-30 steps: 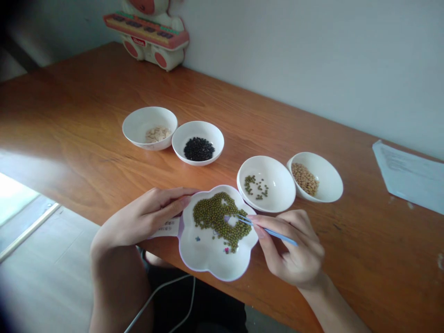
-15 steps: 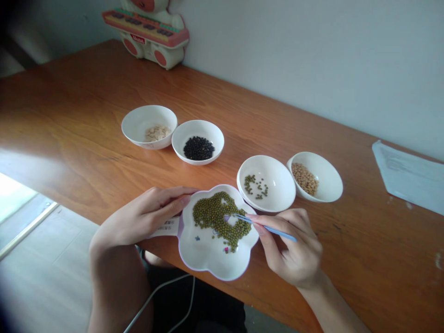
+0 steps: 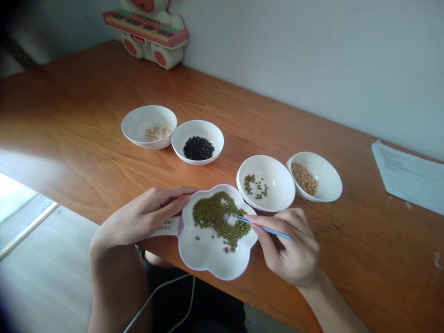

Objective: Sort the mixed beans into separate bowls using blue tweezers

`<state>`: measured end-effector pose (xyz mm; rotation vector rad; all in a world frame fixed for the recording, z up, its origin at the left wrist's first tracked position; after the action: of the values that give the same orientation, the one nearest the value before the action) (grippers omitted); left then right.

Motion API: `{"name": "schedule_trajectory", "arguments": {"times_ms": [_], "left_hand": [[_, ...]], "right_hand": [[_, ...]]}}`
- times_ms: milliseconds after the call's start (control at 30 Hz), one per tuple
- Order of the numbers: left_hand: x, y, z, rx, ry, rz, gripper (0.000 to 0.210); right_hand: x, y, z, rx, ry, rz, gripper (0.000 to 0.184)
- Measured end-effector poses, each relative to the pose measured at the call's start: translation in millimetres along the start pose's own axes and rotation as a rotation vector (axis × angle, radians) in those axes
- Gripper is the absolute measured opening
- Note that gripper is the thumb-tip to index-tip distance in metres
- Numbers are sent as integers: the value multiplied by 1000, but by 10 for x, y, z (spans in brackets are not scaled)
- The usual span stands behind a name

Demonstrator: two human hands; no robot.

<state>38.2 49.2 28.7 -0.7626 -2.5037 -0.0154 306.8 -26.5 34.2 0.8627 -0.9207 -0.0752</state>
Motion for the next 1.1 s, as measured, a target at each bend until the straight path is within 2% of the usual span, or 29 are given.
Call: {"name": "schedule_trajectory", "arguments": {"times_ms": [167, 267, 367, 467, 567, 767, 933, 1100], "left_hand": [[6, -1, -6, -5, 2, -5, 37], [7, -2, -14, -5, -6, -2, 37], [8, -4, -14, 1, -1, 1, 37], [13, -3, -12, 2, 4, -1, 39], [18, -1, -11, 2, 3, -1, 39], [12, -2, -7, 2, 13, -4, 38], [4, 4, -13, -5, 1, 9, 38], [6, 3, -15, 1, 4, 1, 39]], "right_hand": [[64, -37, -27, 3, 5, -57, 43], [164, -87, -88, -1, -45, -229, 48], [257, -124, -165, -66, -125, -431, 45], [275, -123, -197, -115, -161, -469, 50], [260, -120, -159, -94, -123, -439, 55], [33, -41, 18, -28, 17, -54, 49], [-59, 25, 71, -34, 12, -19, 34], [-82, 10, 58, -37, -7, -9, 36]]}}
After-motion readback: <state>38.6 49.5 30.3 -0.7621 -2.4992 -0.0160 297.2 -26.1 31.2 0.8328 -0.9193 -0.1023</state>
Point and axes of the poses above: each hand's wrist, its own y-axis towards the middle knuckle, its own x-axis out of the back of the hand, z = x × y, the point moved 4 cm from there along y, towards the middle knuckle, and after that the axes turned 6 degrees about -z, right-handed, at the moved point
